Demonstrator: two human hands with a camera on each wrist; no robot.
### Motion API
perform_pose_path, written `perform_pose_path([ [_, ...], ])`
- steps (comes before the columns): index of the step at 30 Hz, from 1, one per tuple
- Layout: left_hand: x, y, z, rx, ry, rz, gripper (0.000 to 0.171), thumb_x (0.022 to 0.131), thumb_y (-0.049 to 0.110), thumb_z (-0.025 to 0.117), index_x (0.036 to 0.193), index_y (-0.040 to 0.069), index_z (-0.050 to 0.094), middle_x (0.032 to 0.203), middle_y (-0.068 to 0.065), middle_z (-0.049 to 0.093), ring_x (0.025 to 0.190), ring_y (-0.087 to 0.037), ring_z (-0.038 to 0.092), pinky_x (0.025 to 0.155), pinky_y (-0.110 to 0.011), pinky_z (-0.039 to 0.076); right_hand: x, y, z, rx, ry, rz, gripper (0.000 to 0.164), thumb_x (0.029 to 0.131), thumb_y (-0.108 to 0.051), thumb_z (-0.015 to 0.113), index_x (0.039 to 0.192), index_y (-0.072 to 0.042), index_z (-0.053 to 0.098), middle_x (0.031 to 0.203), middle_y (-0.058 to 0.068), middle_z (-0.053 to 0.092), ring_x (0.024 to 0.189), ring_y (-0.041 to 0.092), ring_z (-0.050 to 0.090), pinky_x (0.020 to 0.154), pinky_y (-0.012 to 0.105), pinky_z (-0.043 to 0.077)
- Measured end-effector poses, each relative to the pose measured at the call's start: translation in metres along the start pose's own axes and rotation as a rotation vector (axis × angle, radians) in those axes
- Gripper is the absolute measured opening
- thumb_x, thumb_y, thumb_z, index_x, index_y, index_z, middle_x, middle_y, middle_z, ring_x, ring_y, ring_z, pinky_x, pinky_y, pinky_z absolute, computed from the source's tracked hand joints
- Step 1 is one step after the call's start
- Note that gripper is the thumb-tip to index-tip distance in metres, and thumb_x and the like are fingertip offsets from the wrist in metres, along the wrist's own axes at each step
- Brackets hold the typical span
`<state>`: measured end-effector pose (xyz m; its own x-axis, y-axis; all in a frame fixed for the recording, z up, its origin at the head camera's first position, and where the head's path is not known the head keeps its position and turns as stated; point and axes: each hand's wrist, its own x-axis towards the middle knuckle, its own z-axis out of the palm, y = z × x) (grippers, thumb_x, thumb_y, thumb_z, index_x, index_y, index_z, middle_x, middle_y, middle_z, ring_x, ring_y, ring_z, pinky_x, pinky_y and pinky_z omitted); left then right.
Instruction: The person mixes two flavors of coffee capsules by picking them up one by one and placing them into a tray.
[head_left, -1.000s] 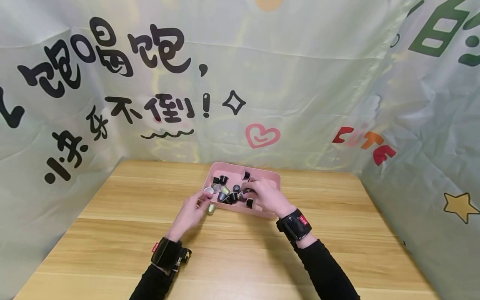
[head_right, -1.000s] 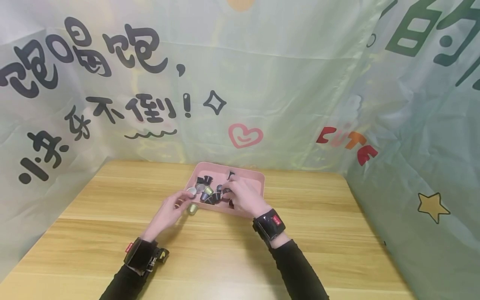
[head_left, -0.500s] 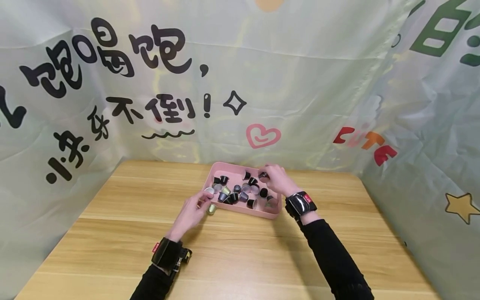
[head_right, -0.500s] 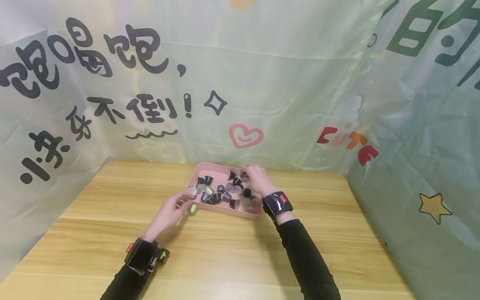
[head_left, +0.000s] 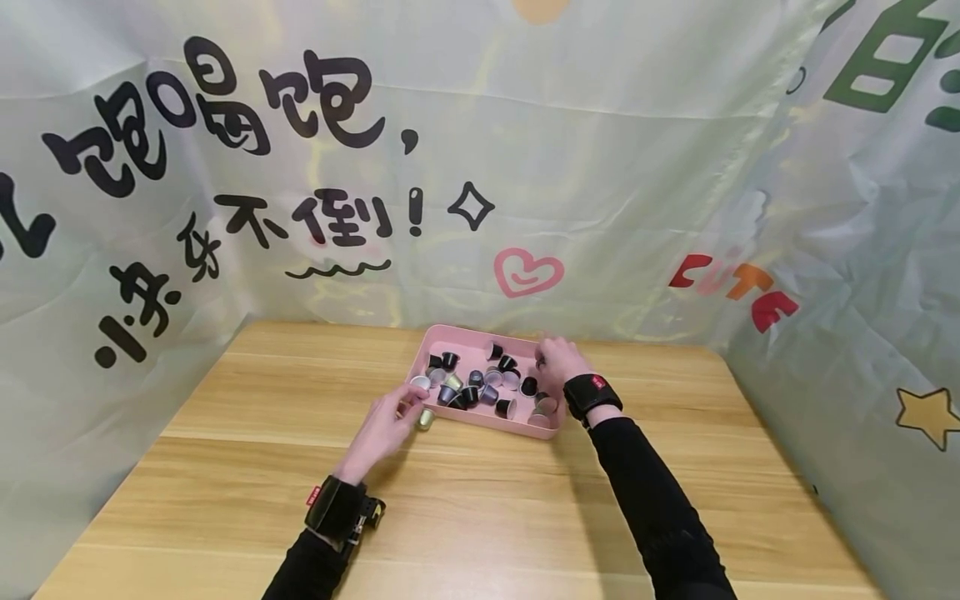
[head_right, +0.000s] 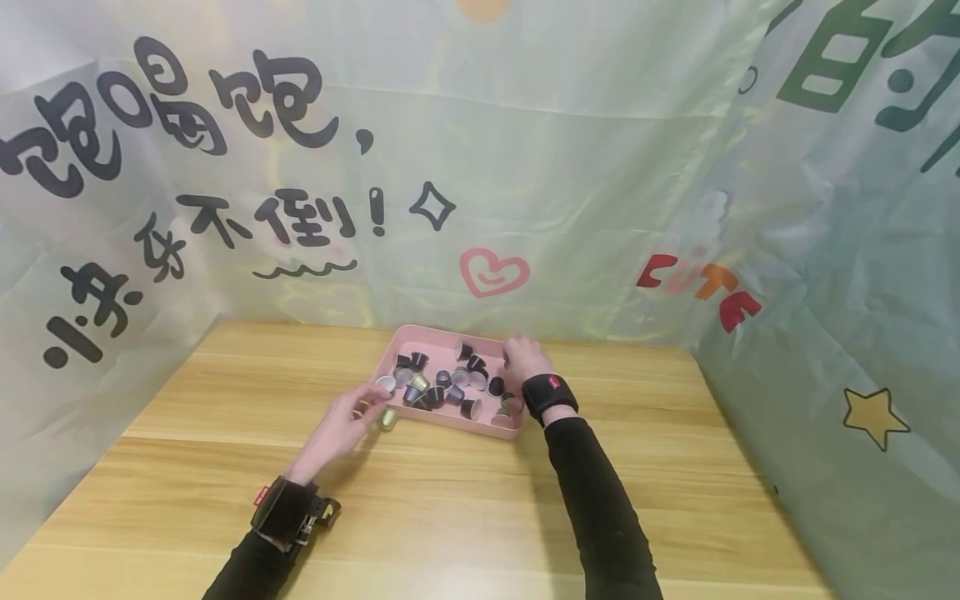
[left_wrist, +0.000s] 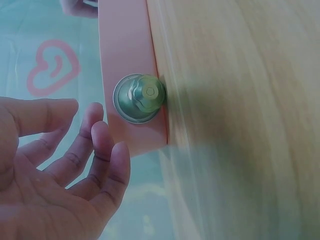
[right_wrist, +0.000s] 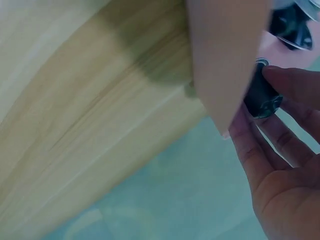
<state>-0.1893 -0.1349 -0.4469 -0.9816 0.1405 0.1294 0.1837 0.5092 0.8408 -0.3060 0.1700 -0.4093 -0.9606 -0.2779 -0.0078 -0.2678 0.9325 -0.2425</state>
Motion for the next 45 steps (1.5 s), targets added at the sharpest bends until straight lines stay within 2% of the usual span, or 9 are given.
perform_pose_path([
  [3, 0.0, 0.0, 0.0, 0.009, 0.001, 0.002, 0.025, 0.095, 0.001, 0.059, 0.119, 0.001, 0.064, 0.103, -0.016, 0.068, 0.085, -0.018, 0.06, 0.07, -0.025, 0.051, 0.005, 0.002, 0.007, -0.056, -0.005, -0.008, 0.014, 0.095, -0.011, 0.065, 0.083, -0.005, 0.07, 0.08, 0.006, 0.065, 0.074, 0.024, 0.059, 0.067, 0.035, 0.047],
  [10, 0.0, 0.001, 0.001, 0.015, 0.007, 0.011, 0.023, 0.095, 0.001, 0.06, 0.118, 0.001, 0.065, 0.102, -0.014, 0.069, 0.085, -0.017, 0.06, 0.071, -0.024, 0.051, 0.008, 0.003, 0.016, -0.117, -0.012, -0.062, 0.022, 0.081, 0.01, 0.062, 0.07, -0.008, 0.064, 0.069, 0.003, 0.062, 0.067, 0.019, 0.055, 0.059, 0.029, 0.041],
  [14, 0.0, 0.001, 0.001, 0.014, 0.01, 0.008, 0.023, 0.095, 0.001, 0.06, 0.118, 0.002, 0.065, 0.102, -0.014, 0.069, 0.085, -0.017, 0.06, 0.07, -0.024, 0.051, 0.004, 0.0, 0.014, -0.121, -0.021, -0.052, 0.02, 0.079, 0.012, 0.06, 0.072, -0.006, 0.066, 0.072, 0.005, 0.063, 0.07, 0.02, 0.055, 0.062, 0.031, 0.043],
  [18, 0.0, 0.001, 0.001, 0.012, 0.006, 0.001, 0.024, 0.095, 0.001, 0.06, 0.118, 0.002, 0.065, 0.103, -0.014, 0.069, 0.085, -0.017, 0.06, 0.069, -0.024, 0.051, 0.0, -0.002, 0.014, -0.106, 0.007, -0.064, 0.016, 0.087, 0.007, 0.06, 0.089, -0.002, 0.074, 0.09, 0.013, 0.074, 0.084, 0.028, 0.067, 0.076, 0.039, 0.057],
  [21, 0.0, 0.001, 0.001, 0.008, 0.002, -0.004, 0.024, 0.095, 0.0, 0.06, 0.118, 0.001, 0.065, 0.103, -0.015, 0.068, 0.085, -0.018, 0.06, 0.069, -0.024, 0.051, -0.005, -0.001, 0.014, -0.071, 0.067, -0.059, 0.019, 0.093, 0.0, 0.059, 0.104, -0.001, 0.075, 0.106, 0.018, 0.075, 0.1, 0.035, 0.07, 0.09, 0.047, 0.058],
  [28, -0.001, 0.001, 0.0, 0.053, -0.001, -0.022, 0.024, 0.093, 0.001, 0.062, 0.117, 0.003, 0.066, 0.101, -0.011, 0.069, 0.091, -0.02, 0.063, 0.081, -0.034, 0.056, -0.027, -0.009, 0.013, 0.103, 0.28, -0.053, 0.027, 0.092, -0.004, 0.06, 0.115, -0.003, 0.074, 0.119, 0.018, 0.072, 0.108, 0.038, 0.069, 0.088, 0.052, 0.057],
  [33, -0.004, 0.003, -0.001, 0.079, -0.003, -0.013, 0.024, 0.089, 0.0, 0.067, 0.113, 0.005, 0.068, 0.103, -0.01, 0.072, 0.095, -0.021, 0.066, 0.088, -0.042, 0.057, -0.05, -0.02, 0.01, 0.23, 0.401, -0.088, 0.027, 0.092, -0.007, 0.062, 0.117, -0.002, 0.071, 0.127, 0.02, 0.068, 0.116, 0.04, 0.065, 0.098, 0.054, 0.053],
  [39, -0.005, 0.005, 0.0, 0.115, 0.004, 0.001, 0.027, 0.085, -0.001, 0.073, 0.109, 0.008, 0.069, 0.108, -0.011, 0.073, 0.103, -0.027, 0.068, 0.101, -0.054, 0.052, -0.071, -0.031, 0.01, 0.306, 0.531, -0.176, 0.027, 0.089, -0.005, 0.065, 0.114, 0.001, 0.071, 0.126, 0.021, 0.069, 0.116, 0.041, 0.065, 0.101, 0.055, 0.052],
  [45, -0.007, 0.008, 0.003, 0.173, 0.015, 0.042, 0.031, 0.081, -0.001, 0.077, 0.109, 0.009, 0.069, 0.115, -0.013, 0.072, 0.11, -0.031, 0.067, 0.103, -0.055, 0.051, -0.084, -0.036, 0.013, 0.35, 0.585, -0.218, 0.026, 0.088, -0.001, 0.066, 0.113, 0.003, 0.072, 0.121, 0.021, 0.069, 0.105, 0.036, 0.068, 0.092, 0.051, 0.056],
])
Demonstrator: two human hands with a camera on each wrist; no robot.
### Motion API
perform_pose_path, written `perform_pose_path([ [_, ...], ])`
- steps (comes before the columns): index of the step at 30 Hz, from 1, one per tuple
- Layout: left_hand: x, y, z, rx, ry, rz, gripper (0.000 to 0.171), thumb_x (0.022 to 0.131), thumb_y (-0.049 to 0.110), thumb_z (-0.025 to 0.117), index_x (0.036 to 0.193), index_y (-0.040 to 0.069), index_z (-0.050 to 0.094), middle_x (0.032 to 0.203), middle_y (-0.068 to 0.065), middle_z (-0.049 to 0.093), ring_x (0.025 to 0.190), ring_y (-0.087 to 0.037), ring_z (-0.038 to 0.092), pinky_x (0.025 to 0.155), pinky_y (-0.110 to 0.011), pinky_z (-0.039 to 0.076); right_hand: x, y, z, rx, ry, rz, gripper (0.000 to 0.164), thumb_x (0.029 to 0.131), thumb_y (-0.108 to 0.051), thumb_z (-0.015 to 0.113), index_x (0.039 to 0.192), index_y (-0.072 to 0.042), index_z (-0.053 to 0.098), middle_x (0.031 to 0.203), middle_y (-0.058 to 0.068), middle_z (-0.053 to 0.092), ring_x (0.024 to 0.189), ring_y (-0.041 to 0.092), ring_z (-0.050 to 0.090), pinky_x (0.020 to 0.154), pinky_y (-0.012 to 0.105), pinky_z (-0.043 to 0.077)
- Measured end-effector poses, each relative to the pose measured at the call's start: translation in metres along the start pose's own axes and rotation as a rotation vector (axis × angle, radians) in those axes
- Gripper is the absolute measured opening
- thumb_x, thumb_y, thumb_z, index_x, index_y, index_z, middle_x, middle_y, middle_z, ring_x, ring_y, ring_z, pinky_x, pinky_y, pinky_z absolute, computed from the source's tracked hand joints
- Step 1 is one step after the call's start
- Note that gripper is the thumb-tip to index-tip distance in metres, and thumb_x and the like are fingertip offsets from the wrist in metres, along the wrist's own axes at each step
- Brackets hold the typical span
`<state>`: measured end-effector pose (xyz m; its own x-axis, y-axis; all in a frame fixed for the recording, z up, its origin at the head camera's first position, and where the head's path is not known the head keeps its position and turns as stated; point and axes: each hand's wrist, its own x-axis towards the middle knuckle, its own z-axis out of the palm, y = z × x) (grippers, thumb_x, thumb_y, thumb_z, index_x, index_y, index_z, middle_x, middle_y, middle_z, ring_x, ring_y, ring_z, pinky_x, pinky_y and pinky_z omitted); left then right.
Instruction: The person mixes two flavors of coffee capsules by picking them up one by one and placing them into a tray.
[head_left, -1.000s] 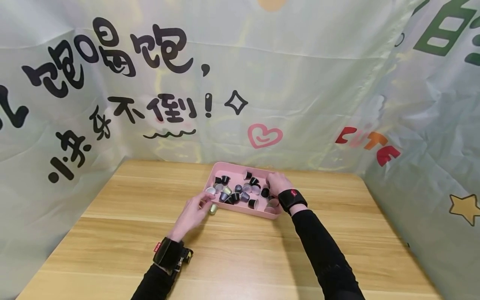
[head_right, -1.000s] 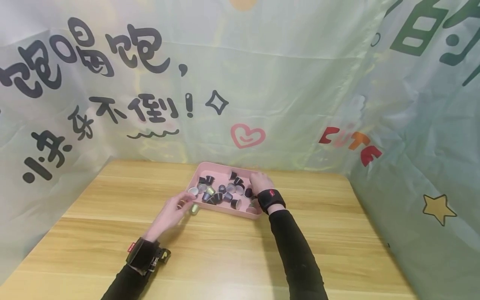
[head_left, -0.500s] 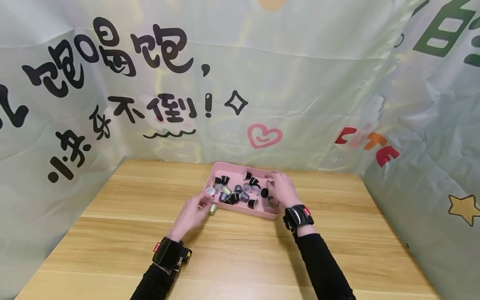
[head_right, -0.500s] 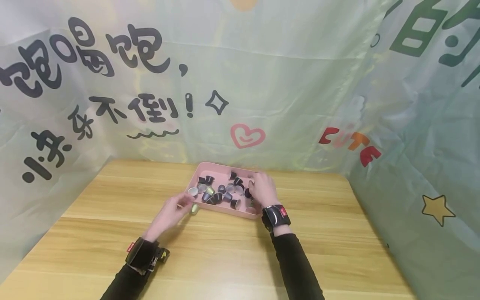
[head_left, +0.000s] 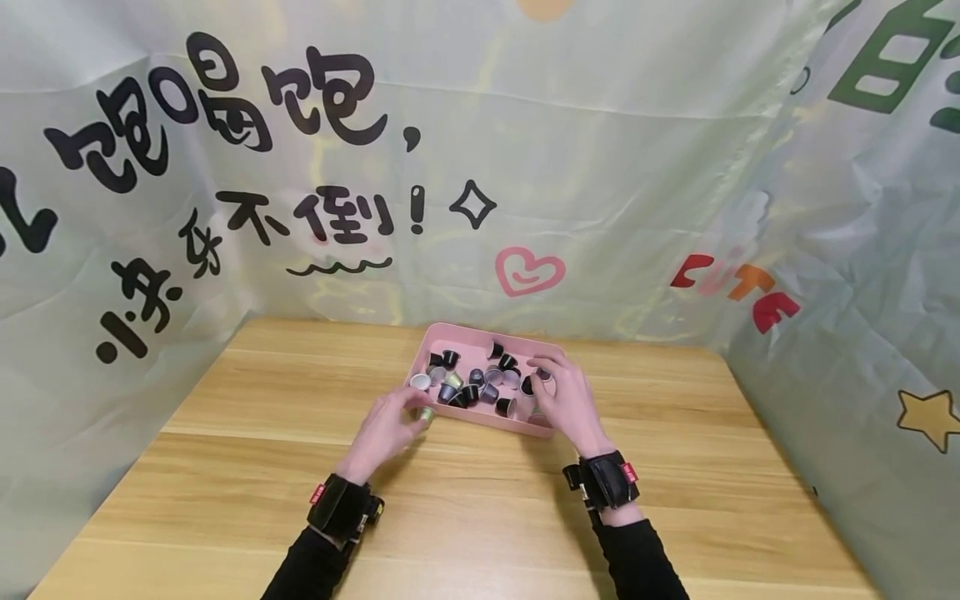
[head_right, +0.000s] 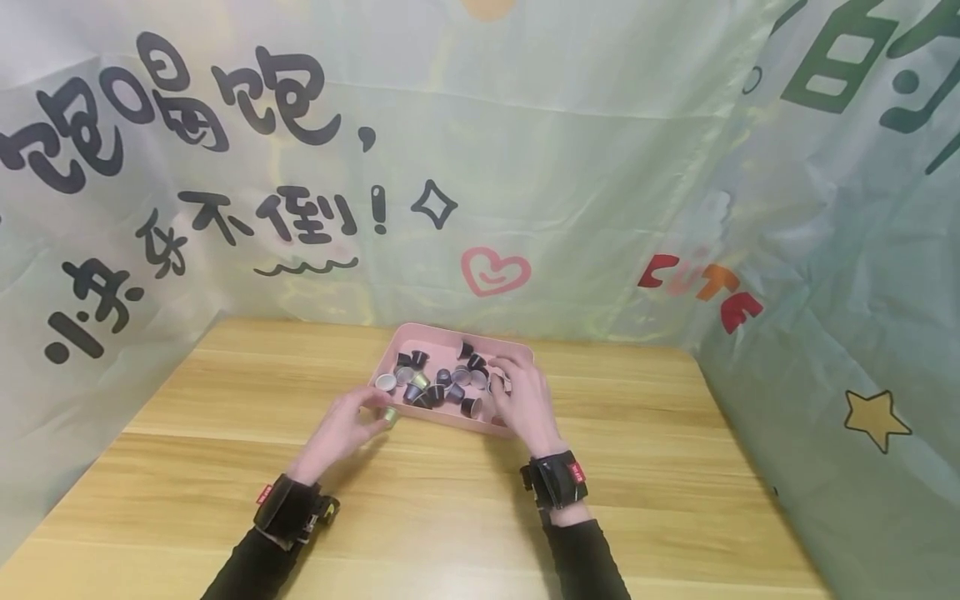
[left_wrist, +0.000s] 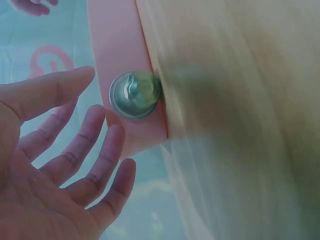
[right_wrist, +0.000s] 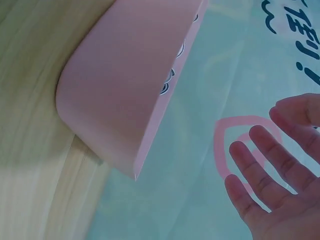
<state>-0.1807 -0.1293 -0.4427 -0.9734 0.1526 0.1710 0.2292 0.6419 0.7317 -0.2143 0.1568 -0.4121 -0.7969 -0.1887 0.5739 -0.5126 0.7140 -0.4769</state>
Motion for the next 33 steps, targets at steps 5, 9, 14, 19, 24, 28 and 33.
perform_pose_path([
  [5, -0.002, 0.0, 0.004, 0.071, -0.003, 0.056, 0.032, 0.077, 0.001, 0.08, 0.107, 0.007, 0.07, 0.109, -0.013, 0.069, 0.1, -0.029, 0.066, 0.091, -0.048, 0.056, -0.007, 0.0, -0.001, 0.021, 0.018, -0.007, 0.026, 0.088, 0.0, 0.067, 0.113, 0.004, 0.071, 0.12, 0.021, 0.07, 0.104, 0.036, 0.069, 0.092, 0.051, 0.057],
  [9, -0.002, -0.002, 0.006, 0.111, -0.015, 0.066, 0.032, 0.077, 0.002, 0.08, 0.107, 0.007, 0.069, 0.108, -0.012, 0.067, 0.096, -0.026, 0.066, 0.087, -0.045, 0.057, -0.012, 0.0, 0.0, 0.025, 0.009, 0.01, 0.026, 0.087, -0.001, 0.069, 0.112, 0.002, 0.072, 0.121, 0.022, 0.07, 0.108, 0.038, 0.069, 0.094, 0.052, 0.056],
  [14, -0.002, -0.002, 0.006, 0.126, -0.035, 0.059, 0.035, 0.078, 0.001, 0.08, 0.11, 0.009, 0.07, 0.115, -0.012, 0.067, 0.104, -0.03, 0.067, 0.094, -0.051, 0.056, -0.014, 0.002, 0.002, 0.021, 0.0, 0.025, 0.025, 0.088, -0.002, 0.069, 0.113, 0.001, 0.072, 0.122, 0.021, 0.069, 0.11, 0.038, 0.068, 0.095, 0.052, 0.056],
  [19, -0.003, 0.0, 0.005, 0.167, -0.073, 0.075, 0.038, 0.077, 0.002, 0.081, 0.113, 0.01, 0.07, 0.123, -0.012, 0.067, 0.11, -0.031, 0.066, 0.098, -0.055, 0.053, -0.014, 0.003, 0.0, 0.034, 0.007, 0.04, 0.024, 0.089, -0.002, 0.067, 0.112, 0.001, 0.072, 0.121, 0.02, 0.07, 0.112, 0.039, 0.067, 0.099, 0.053, 0.054],
  [24, -0.004, 0.0, 0.004, 0.182, -0.089, 0.103, 0.039, 0.077, 0.001, 0.081, 0.113, 0.009, 0.071, 0.127, -0.012, 0.067, 0.11, -0.032, 0.067, 0.098, -0.055, 0.053, -0.015, 0.006, -0.002, 0.032, 0.006, 0.043, 0.026, 0.087, -0.001, 0.067, 0.113, 0.0, 0.072, 0.122, 0.021, 0.069, 0.113, 0.039, 0.067, 0.1, 0.055, 0.052],
  [28, -0.003, -0.001, 0.004, 0.204, -0.085, 0.119, 0.037, 0.077, 0.0, 0.08, 0.112, 0.009, 0.072, 0.125, -0.011, 0.069, 0.107, -0.031, 0.068, 0.094, -0.052, 0.056, -0.016, 0.008, -0.001, 0.027, 0.003, 0.039, 0.026, 0.087, -0.001, 0.068, 0.113, 0.0, 0.072, 0.124, 0.022, 0.069, 0.113, 0.04, 0.067, 0.099, 0.056, 0.053],
  [33, -0.004, -0.001, 0.003, 0.23, -0.097, 0.111, 0.037, 0.078, -0.002, 0.078, 0.113, 0.009, 0.073, 0.12, -0.01, 0.073, 0.108, -0.031, 0.07, 0.095, -0.05, 0.056, -0.017, 0.008, -0.001, 0.031, 0.002, 0.041, 0.026, 0.087, -0.001, 0.069, 0.113, 0.0, 0.072, 0.124, 0.023, 0.068, 0.114, 0.04, 0.066, 0.1, 0.056, 0.053],
])
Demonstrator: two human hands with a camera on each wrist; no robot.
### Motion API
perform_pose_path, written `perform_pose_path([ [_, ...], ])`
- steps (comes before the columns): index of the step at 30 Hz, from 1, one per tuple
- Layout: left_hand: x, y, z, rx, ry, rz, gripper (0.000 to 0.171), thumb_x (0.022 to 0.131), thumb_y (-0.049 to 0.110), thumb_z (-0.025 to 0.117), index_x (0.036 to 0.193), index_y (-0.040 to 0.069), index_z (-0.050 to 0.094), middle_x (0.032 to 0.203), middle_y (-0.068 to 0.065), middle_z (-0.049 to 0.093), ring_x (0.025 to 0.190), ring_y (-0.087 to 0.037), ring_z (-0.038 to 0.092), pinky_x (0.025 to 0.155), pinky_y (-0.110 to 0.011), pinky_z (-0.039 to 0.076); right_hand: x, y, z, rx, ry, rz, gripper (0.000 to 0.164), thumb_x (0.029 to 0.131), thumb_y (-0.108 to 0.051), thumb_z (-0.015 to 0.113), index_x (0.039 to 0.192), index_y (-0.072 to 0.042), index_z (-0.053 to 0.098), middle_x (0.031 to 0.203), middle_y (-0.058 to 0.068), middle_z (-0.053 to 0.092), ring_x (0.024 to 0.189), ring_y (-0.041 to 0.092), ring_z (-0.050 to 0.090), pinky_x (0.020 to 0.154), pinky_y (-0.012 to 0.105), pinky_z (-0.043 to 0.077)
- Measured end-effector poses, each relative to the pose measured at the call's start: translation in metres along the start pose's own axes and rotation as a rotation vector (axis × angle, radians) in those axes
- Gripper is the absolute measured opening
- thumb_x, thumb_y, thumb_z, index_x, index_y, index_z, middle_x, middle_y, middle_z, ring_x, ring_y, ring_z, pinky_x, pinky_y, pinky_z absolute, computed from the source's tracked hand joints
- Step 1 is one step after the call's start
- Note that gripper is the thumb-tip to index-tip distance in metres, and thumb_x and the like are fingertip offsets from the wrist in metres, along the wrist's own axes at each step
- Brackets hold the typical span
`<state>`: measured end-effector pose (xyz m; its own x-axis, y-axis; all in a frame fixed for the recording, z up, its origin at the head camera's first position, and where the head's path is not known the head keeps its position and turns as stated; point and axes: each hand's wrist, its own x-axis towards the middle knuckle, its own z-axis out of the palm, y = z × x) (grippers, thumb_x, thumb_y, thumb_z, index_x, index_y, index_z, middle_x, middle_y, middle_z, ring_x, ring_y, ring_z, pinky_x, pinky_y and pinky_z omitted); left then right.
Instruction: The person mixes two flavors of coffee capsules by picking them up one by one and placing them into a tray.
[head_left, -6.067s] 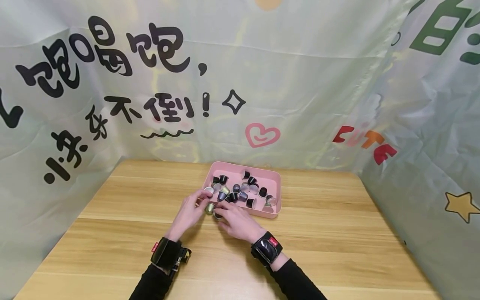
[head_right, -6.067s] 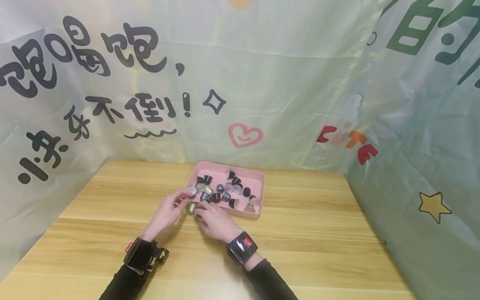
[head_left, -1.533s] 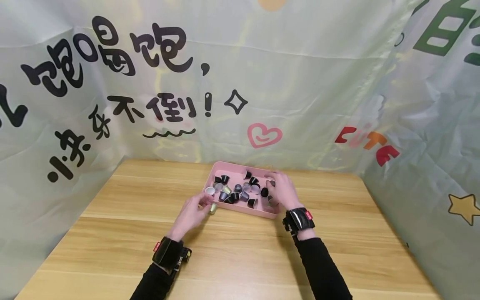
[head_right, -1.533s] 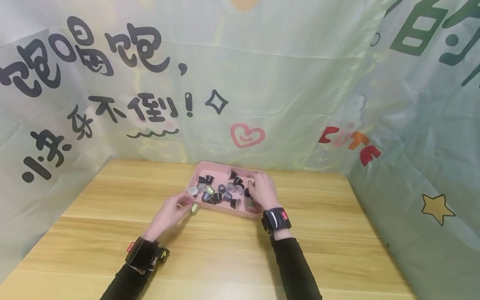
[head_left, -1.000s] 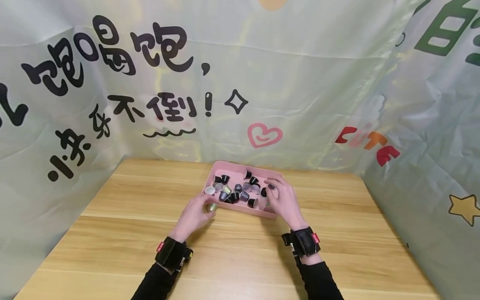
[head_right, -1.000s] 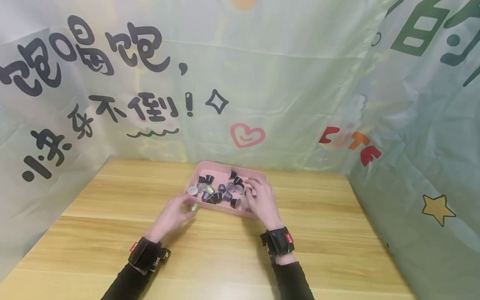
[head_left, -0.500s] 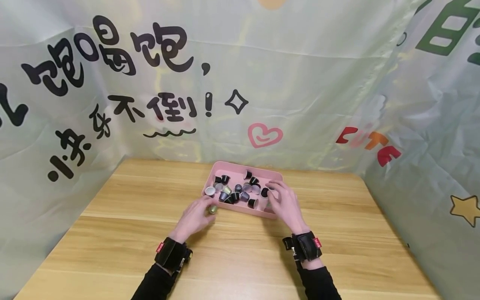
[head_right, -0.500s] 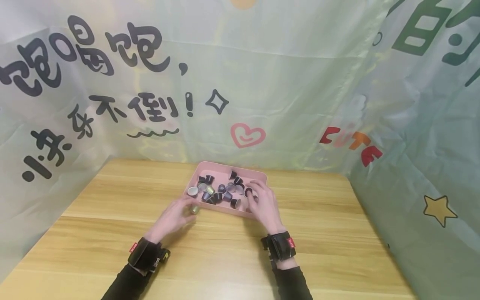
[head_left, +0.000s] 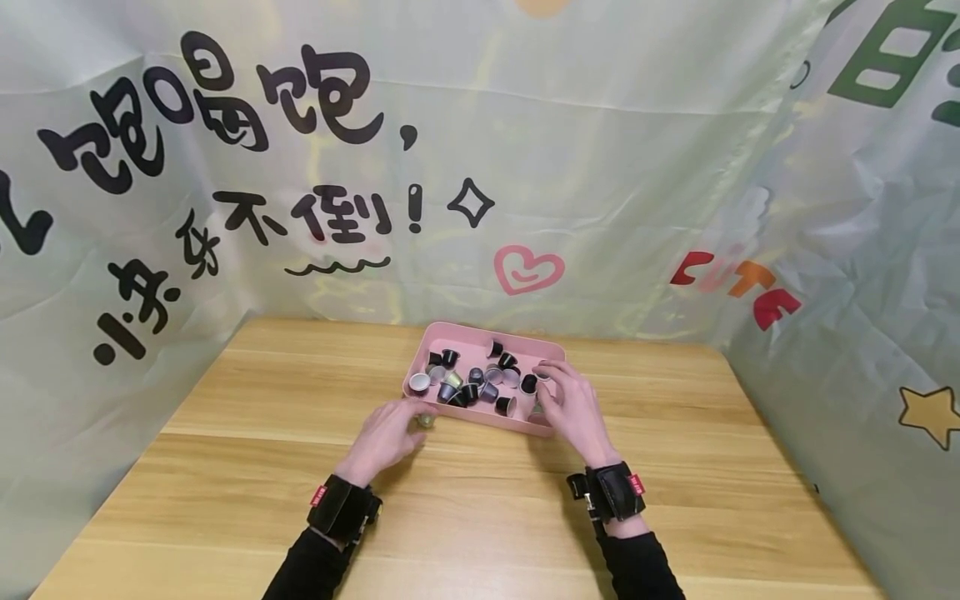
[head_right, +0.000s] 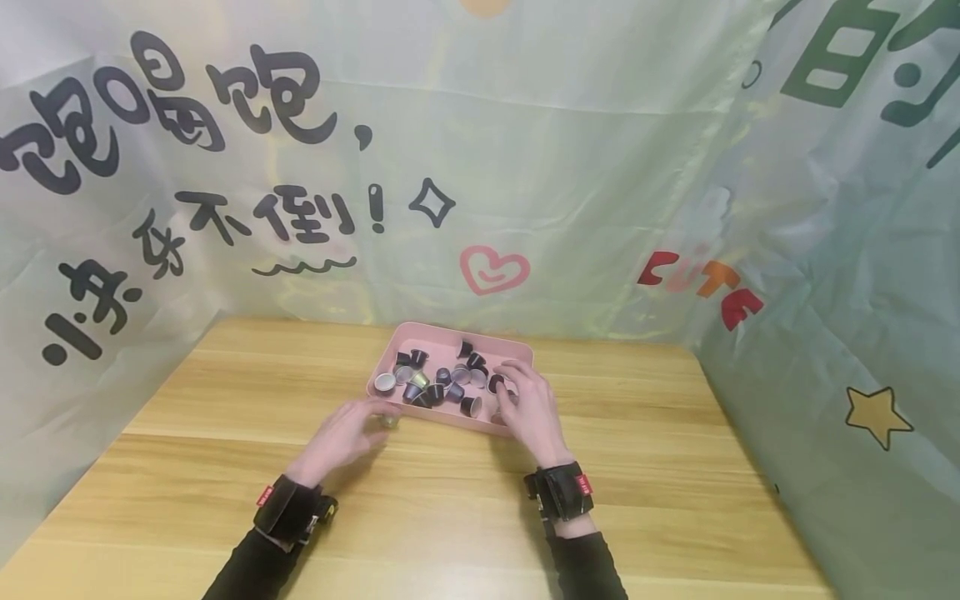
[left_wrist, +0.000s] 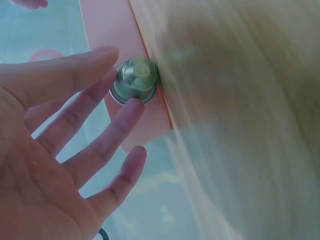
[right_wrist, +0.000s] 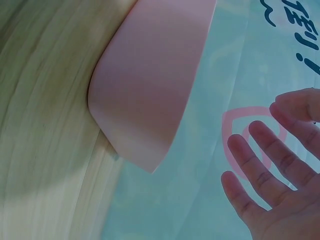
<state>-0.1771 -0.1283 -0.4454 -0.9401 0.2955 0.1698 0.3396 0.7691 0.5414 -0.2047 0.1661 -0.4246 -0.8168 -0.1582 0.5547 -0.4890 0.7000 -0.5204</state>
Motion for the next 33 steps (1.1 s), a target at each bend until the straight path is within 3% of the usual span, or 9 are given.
perform_pose_path([
  [5, -0.001, -0.001, -0.001, 0.023, -0.042, 0.012, 0.037, 0.079, -0.002, 0.077, 0.113, 0.01, 0.074, 0.115, -0.009, 0.076, 0.106, -0.031, 0.071, 0.093, -0.05, 0.057, -0.001, 0.0, 0.0, 0.0, -0.002, 0.003, 0.027, 0.087, -0.001, 0.069, 0.113, 0.0, 0.072, 0.125, 0.023, 0.068, 0.114, 0.04, 0.066, 0.1, 0.056, 0.053],
  [12, -0.003, 0.0, -0.003, 0.015, -0.159, 0.02, 0.042, 0.081, 0.002, 0.077, 0.122, 0.009, 0.07, 0.135, -0.01, 0.066, 0.126, -0.037, 0.061, 0.109, -0.058, 0.046, 0.0, 0.0, 0.0, -0.001, -0.009, 0.014, 0.026, 0.087, -0.002, 0.069, 0.113, -0.001, 0.072, 0.127, 0.022, 0.068, 0.117, 0.04, 0.065, 0.102, 0.057, 0.051],
  [17, -0.005, 0.0, -0.004, -0.016, -0.206, 0.045, 0.041, 0.083, -0.001, 0.074, 0.122, 0.004, 0.068, 0.138, -0.016, 0.062, 0.129, -0.038, 0.058, 0.112, -0.058, 0.044, -0.001, 0.0, 0.001, -0.001, -0.016, 0.018, 0.026, 0.088, -0.003, 0.069, 0.113, -0.001, 0.073, 0.128, 0.023, 0.067, 0.118, 0.041, 0.065, 0.103, 0.057, 0.05],
  [28, -0.011, -0.003, -0.012, 0.027, -0.172, 0.165, 0.041, 0.082, -0.014, 0.064, 0.116, 0.008, 0.072, 0.13, -0.013, 0.065, 0.12, -0.034, 0.063, 0.104, -0.053, 0.052, -0.001, -0.001, 0.0, 0.002, -0.016, 0.023, 0.025, 0.088, -0.003, 0.068, 0.113, -0.001, 0.073, 0.127, 0.022, 0.067, 0.118, 0.04, 0.065, 0.103, 0.057, 0.05],
  [33, -0.009, -0.003, -0.01, 0.033, -0.131, 0.149, 0.045, 0.082, -0.013, 0.064, 0.12, 0.011, 0.071, 0.13, -0.011, 0.061, 0.113, -0.032, 0.065, 0.098, -0.052, 0.055, -0.001, -0.001, 0.0, 0.002, -0.014, 0.021, 0.025, 0.088, -0.003, 0.068, 0.112, -0.001, 0.073, 0.127, 0.021, 0.068, 0.118, 0.04, 0.065, 0.102, 0.057, 0.051],
])
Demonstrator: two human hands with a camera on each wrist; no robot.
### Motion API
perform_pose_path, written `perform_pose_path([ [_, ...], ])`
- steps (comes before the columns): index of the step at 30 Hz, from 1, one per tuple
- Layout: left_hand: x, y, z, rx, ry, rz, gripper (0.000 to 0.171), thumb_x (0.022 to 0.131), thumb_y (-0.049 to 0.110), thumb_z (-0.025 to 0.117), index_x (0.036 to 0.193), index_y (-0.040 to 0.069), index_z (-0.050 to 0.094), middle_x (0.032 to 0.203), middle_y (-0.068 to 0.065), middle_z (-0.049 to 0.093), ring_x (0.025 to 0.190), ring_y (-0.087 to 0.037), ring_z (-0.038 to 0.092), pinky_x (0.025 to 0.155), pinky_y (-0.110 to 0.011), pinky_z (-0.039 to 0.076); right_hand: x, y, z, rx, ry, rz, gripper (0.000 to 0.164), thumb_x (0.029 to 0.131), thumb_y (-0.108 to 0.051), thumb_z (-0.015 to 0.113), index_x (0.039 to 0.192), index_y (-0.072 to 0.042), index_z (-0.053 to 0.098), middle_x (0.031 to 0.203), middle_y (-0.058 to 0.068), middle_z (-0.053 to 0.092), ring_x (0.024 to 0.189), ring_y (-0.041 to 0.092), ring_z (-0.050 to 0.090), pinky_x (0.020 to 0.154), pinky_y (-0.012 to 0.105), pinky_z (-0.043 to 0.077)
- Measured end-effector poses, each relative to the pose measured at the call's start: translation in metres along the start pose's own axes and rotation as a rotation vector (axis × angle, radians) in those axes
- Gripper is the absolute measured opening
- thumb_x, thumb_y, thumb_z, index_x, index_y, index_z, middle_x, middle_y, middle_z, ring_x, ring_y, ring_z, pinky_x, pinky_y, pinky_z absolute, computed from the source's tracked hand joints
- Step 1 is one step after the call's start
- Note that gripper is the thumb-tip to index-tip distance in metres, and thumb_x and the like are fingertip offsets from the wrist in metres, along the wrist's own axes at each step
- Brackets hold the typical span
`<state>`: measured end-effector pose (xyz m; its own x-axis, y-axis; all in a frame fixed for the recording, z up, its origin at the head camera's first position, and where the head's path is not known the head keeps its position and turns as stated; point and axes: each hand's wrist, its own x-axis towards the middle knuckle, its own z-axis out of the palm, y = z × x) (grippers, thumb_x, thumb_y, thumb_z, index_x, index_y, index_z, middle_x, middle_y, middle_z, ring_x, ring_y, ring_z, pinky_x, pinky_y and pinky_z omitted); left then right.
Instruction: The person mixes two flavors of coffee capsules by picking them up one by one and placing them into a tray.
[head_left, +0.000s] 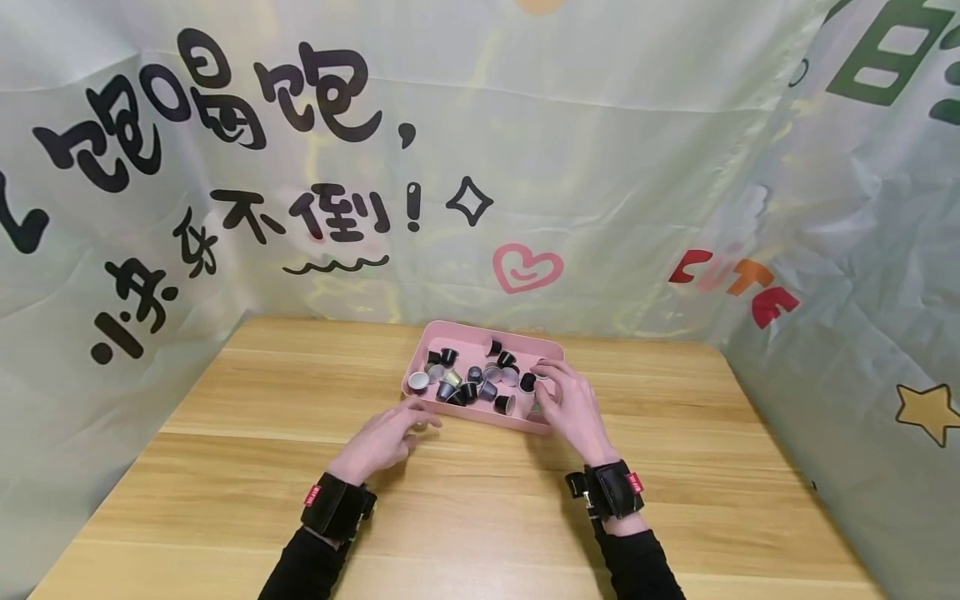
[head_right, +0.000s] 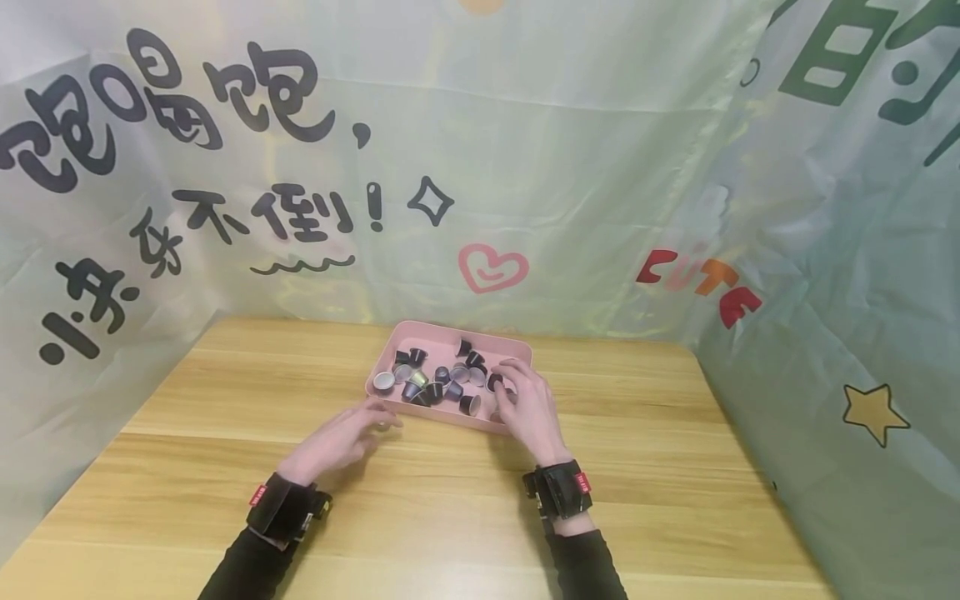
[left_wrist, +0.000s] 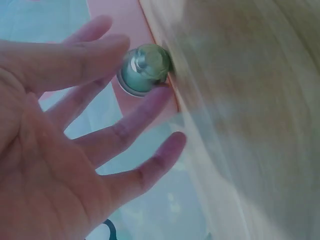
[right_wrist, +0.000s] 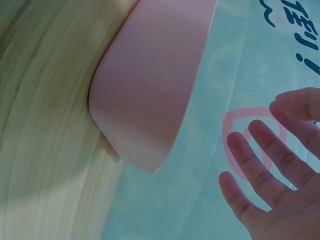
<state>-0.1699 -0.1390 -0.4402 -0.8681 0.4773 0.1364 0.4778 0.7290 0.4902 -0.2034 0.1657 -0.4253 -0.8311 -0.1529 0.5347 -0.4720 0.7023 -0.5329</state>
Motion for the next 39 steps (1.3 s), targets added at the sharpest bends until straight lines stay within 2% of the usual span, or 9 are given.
perform_pose_path([
  [7, 0.0042, 0.0, 0.0027, 0.051, 0.072, -0.036, 0.048, 0.082, -0.002, 0.075, 0.127, 0.016, 0.069, 0.141, -0.015, 0.055, 0.115, -0.039, 0.063, 0.1, -0.065, 0.049, -0.0002, 0.0008, -0.0004, -0.002, 0.003, 0.009, 0.025, 0.088, -0.004, 0.068, 0.113, -0.003, 0.073, 0.128, 0.019, 0.068, 0.118, 0.039, 0.065, 0.103, 0.056, 0.051],
  [16, 0.0054, 0.0014, 0.0058, 0.063, 0.08, -0.088, 0.046, 0.081, 0.002, 0.078, 0.124, 0.015, 0.069, 0.133, -0.01, 0.062, 0.12, -0.037, 0.061, 0.106, -0.064, 0.046, 0.0001, -0.0001, -0.0014, -0.001, -0.002, 0.02, 0.025, 0.089, -0.005, 0.068, 0.113, -0.003, 0.073, 0.129, 0.018, 0.067, 0.119, 0.039, 0.065, 0.102, 0.056, 0.051],
  [23, 0.0028, 0.0037, 0.0061, 0.049, 0.003, -0.153, 0.043, 0.079, 0.004, 0.079, 0.12, 0.015, 0.069, 0.142, -0.014, 0.058, 0.125, -0.04, 0.058, 0.108, -0.068, 0.041, 0.0, -0.0006, -0.0025, 0.003, 0.0, 0.016, 0.024, 0.091, -0.006, 0.067, 0.113, -0.004, 0.073, 0.127, 0.018, 0.068, 0.117, 0.039, 0.066, 0.1, 0.055, 0.052],
  [26, 0.0016, 0.0034, 0.0066, 0.039, -0.027, -0.165, 0.044, 0.078, 0.003, 0.08, 0.119, 0.016, 0.07, 0.138, -0.013, 0.06, 0.122, -0.037, 0.06, 0.105, -0.066, 0.045, -0.0001, -0.0006, -0.0026, 0.004, -0.003, 0.019, 0.024, 0.091, -0.006, 0.066, 0.113, -0.004, 0.073, 0.127, 0.018, 0.068, 0.117, 0.039, 0.066, 0.101, 0.055, 0.052],
  [33, 0.0007, -0.0003, 0.0072, 0.016, -0.038, -0.141, 0.037, 0.078, -0.002, 0.078, 0.11, 0.017, 0.071, 0.126, -0.01, 0.065, 0.111, -0.03, 0.063, 0.097, -0.055, 0.054, -0.0005, 0.0003, -0.0017, 0.001, -0.011, 0.029, 0.025, 0.09, -0.006, 0.067, 0.114, -0.004, 0.073, 0.129, 0.018, 0.068, 0.119, 0.039, 0.064, 0.102, 0.057, 0.05],
  [39, 0.0004, -0.0027, 0.008, 0.003, -0.033, -0.098, 0.032, 0.078, -0.005, 0.076, 0.104, 0.013, 0.071, 0.116, -0.008, 0.068, 0.106, -0.027, 0.064, 0.098, -0.049, 0.055, -0.0006, 0.0003, -0.0013, 0.006, -0.012, 0.031, 0.025, 0.09, -0.006, 0.068, 0.114, -0.004, 0.073, 0.129, 0.019, 0.067, 0.119, 0.04, 0.064, 0.103, 0.058, 0.049],
])
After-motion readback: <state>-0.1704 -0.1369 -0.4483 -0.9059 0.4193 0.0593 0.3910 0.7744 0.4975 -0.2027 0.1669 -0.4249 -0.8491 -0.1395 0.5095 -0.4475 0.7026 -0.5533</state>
